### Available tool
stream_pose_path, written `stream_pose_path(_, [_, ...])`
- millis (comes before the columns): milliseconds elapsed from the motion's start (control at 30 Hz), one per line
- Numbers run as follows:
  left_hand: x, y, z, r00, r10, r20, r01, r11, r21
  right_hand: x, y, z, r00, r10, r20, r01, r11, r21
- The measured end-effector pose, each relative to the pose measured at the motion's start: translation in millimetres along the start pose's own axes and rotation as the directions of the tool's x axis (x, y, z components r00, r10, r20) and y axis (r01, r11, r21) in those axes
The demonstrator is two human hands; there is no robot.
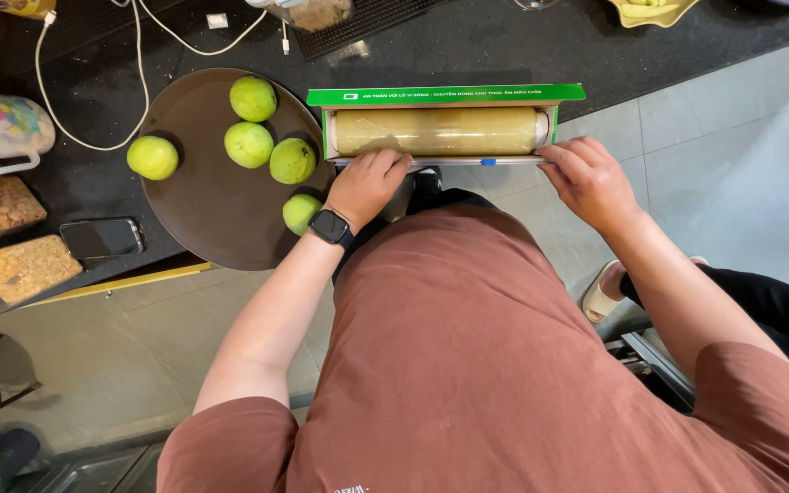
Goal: Wrapping individual green fruits in plastic wrap at a counter
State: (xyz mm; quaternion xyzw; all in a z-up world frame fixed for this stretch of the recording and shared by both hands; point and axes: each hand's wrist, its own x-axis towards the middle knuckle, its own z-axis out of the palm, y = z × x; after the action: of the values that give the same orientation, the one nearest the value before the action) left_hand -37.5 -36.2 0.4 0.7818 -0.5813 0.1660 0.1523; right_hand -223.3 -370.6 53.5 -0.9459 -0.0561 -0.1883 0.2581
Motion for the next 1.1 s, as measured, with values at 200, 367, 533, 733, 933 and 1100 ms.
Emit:
stream_pose_path(200, [0.7, -0.1, 1.3, 1.0, -0.012, -0.006, 0.012, 1.0, -0.01, -12.3, 11.0, 5.6, 0.986, 0.165, 0.012, -0.165, 0.98, 0.107])
stream_pose_path(367, [3.2, 1.6, -2.3, 0.999, -0.05, -0.014, 0.049, 0.998, -0.045, -8.3, 16.2, 8.0, 0.972, 0.233, 0.036, -0.235, 0.953, 0.189])
stream_pose_path(533, [0.4, 5.1, 2.7, 0.998, -0.06, -0.036, 0.059, 0.998, -0.017, -17.7, 14.7, 13.1, 0.981, 0.194, 0.019, -0.194, 0.971, 0.138])
stream_pose_path(733, [3.7, 4.7, 3.4, 0.996, -0.087, -0.019, 0.087, 0.996, 0.025, -14.7, 17.6, 12.2, 0.977, 0.213, -0.003, -0.211, 0.969, 0.127])
stream_pose_path(933, [38.0, -22.3, -10.8, 0.999, -0.048, -0.011, 0.049, 0.993, 0.104, -6.3, 9.7, 21.0, 0.924, 0.38, 0.039, -0.377, 0.891, 0.254])
stream_pose_path(1100, [55.1, -50.7, 8.5, 0.995, -0.103, 0.018, 0.102, 0.994, 0.04, 1.9, 12.1, 22.8, 0.897, 0.442, 0.012, -0.43, 0.866, 0.257])
